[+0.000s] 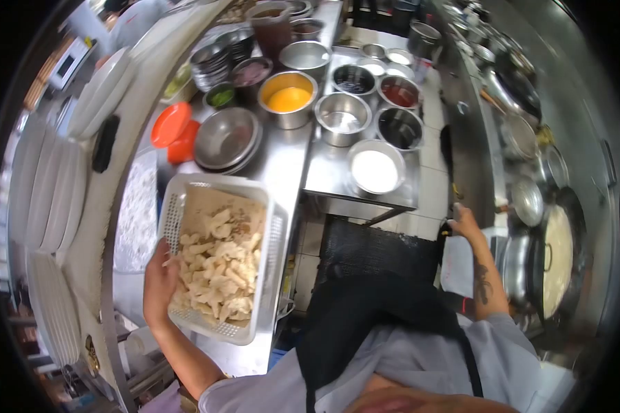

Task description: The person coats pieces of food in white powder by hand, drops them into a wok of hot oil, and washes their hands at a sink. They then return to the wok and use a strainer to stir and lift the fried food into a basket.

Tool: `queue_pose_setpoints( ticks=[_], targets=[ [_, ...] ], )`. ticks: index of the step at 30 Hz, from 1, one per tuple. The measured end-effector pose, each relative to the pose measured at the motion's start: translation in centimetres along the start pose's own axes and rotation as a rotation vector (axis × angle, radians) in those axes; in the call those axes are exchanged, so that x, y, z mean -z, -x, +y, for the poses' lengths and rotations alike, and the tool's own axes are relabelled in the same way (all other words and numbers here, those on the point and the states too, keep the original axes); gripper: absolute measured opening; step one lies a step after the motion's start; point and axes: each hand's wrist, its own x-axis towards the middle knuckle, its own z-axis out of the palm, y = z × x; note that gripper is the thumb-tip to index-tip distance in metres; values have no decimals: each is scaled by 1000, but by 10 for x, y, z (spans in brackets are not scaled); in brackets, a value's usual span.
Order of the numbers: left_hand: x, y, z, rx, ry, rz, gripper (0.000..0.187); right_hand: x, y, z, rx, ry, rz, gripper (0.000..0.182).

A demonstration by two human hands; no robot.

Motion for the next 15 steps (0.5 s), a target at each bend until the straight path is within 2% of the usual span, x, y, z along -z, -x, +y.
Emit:
queue_pose_setpoints(
  ticks=[1, 2, 3, 4, 5, 6, 7, 10, 11, 15],
  targets=[
    [-8, 12, 82, -209, -25, -137, 47, -11, 7, 10, -24, 31, -19, 71],
    [-21, 21, 153, -365, 34, -178, 47, -24, 8, 30, -5, 34, 25, 70],
    [-35, 28, 194, -581, -74, -175, 37, -37, 12, 45, 52, 45, 26, 69],
    [-42, 35, 252, -853, -51, -262, 25, -32, 19, 45, 102, 18, 16, 68],
    [-48, 42, 288, -1011, -68, -289, 25, -30, 19, 44, 160, -23, 10, 67],
    [-59, 56, 320, -1106, -128, -301, 26, -56, -2, 99, 191, -10, 48, 67],
    [-72, 68, 349, -1194, -183, -315, 26, -23, 15, 72, 274, -105, -21, 69],
    [-97, 102, 397, -1270, -289, -332, 28, -12, 25, 75, 244, -71, -40, 69],
    [-74, 101, 361, -1296, -272, -319, 29, -26, 37, 49, 235, -37, -35, 69],
    [-66, 126, 366, -1289, -324, -326, 32, -47, 46, 36, 207, -16, -32, 68]
  ],
)
